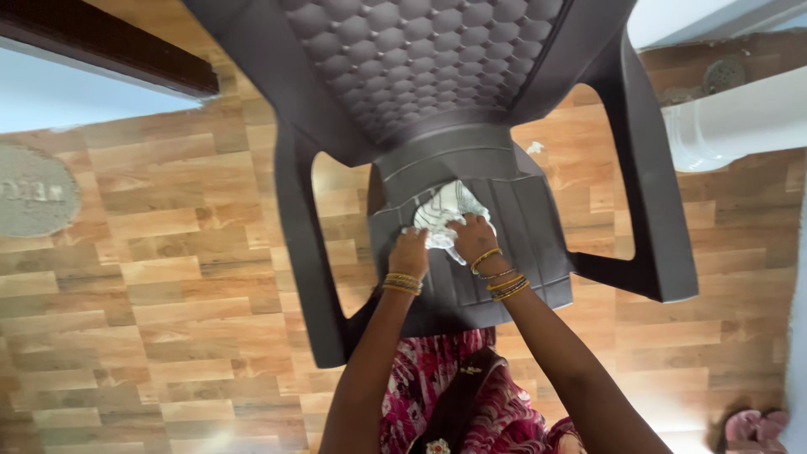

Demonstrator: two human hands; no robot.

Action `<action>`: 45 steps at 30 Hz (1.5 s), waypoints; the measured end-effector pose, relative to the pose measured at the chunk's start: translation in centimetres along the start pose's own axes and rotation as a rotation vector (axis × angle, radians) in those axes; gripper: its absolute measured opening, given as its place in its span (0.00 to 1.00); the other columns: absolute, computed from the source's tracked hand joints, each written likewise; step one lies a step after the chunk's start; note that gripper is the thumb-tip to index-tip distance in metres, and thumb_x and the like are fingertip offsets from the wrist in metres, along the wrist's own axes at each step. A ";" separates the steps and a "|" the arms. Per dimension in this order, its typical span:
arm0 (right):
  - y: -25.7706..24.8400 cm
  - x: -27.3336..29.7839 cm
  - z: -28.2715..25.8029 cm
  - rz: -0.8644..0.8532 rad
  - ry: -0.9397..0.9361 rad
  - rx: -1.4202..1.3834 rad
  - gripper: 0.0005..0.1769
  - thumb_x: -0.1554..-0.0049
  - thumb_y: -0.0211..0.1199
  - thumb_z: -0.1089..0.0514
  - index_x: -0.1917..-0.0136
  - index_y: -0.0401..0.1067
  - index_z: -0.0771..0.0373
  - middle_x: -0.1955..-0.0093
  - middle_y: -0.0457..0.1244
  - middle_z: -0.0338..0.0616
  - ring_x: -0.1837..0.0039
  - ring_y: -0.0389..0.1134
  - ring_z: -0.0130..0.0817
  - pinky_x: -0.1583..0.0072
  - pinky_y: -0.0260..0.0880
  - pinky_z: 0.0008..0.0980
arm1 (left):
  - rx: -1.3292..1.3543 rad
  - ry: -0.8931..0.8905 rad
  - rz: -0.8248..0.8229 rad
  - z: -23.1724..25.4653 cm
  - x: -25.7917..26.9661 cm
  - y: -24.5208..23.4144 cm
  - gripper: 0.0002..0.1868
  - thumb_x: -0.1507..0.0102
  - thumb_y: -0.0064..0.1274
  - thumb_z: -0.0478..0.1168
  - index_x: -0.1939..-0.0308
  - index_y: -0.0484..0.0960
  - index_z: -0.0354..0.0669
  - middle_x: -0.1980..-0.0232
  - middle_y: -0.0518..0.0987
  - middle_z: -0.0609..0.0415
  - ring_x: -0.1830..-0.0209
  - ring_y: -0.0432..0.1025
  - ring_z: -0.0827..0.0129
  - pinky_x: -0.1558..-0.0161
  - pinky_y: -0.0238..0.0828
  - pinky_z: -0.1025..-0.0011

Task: The person wipes a door, a chair, and a bathroom sink with a cloth, then folds the cloth and places it on a shelf.

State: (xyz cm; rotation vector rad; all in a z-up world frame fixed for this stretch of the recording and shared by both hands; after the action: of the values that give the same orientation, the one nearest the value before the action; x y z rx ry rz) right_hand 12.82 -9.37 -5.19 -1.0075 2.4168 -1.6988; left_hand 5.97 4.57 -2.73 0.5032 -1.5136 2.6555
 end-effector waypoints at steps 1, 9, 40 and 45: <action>1.3 0.3 -0.1 -0.014 0.032 0.097 0.19 0.47 0.61 0.58 0.41 0.76 0.44 0.42 0.64 0.50 0.39 0.65 0.50 0.41 0.69 0.48 | -0.038 0.002 -0.057 -0.6 0.0 1.4 0.22 0.37 0.49 0.37 0.38 0.76 0.46 0.42 0.73 0.46 0.43 0.70 0.51 0.47 0.73 0.56; 3.6 7.3 -1.2 -0.152 0.145 0.146 0.11 0.46 0.66 0.49 0.47 0.77 0.41 0.35 0.60 0.46 0.30 0.59 0.49 0.34 0.65 0.53 | -0.123 0.190 -0.244 0.4 7.3 5.0 0.23 0.37 0.48 0.35 0.37 0.73 0.44 0.42 0.72 0.46 0.41 0.69 0.51 0.48 0.75 0.58; -14.2 22.0 -24.5 -0.221 0.002 -0.178 0.28 0.45 0.66 0.50 0.33 0.68 0.55 0.35 0.63 0.51 0.33 0.64 0.51 0.33 0.64 0.47 | -0.020 0.633 -0.233 8.0 25.1 -24.1 0.20 0.29 0.39 0.39 0.34 0.75 0.48 0.40 0.72 0.39 0.47 0.74 0.45 0.51 0.73 0.53; -16.1 21.7 -24.8 -0.128 -0.173 -0.148 0.23 0.43 0.64 0.52 0.35 0.71 0.54 0.39 0.65 0.52 0.35 0.65 0.51 0.34 0.65 0.46 | 0.137 0.318 -0.332 6.6 25.2 -28.5 0.16 0.26 0.40 0.44 0.38 0.73 0.40 0.44 0.76 0.41 0.47 0.75 0.51 0.45 0.73 0.59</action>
State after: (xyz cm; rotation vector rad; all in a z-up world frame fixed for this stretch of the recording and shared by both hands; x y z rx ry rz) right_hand -5.58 -2.90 25.87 -1.2949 2.4419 -1.4135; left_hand -10.58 10.82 31.58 0.2876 -1.0637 2.4439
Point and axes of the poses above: each hand's wrist, its own x-axis away from the middle knuckle, its own y-axis out of the palm, z = x × y, the point moved 8 cm from there along -x, towards the middle knuckle
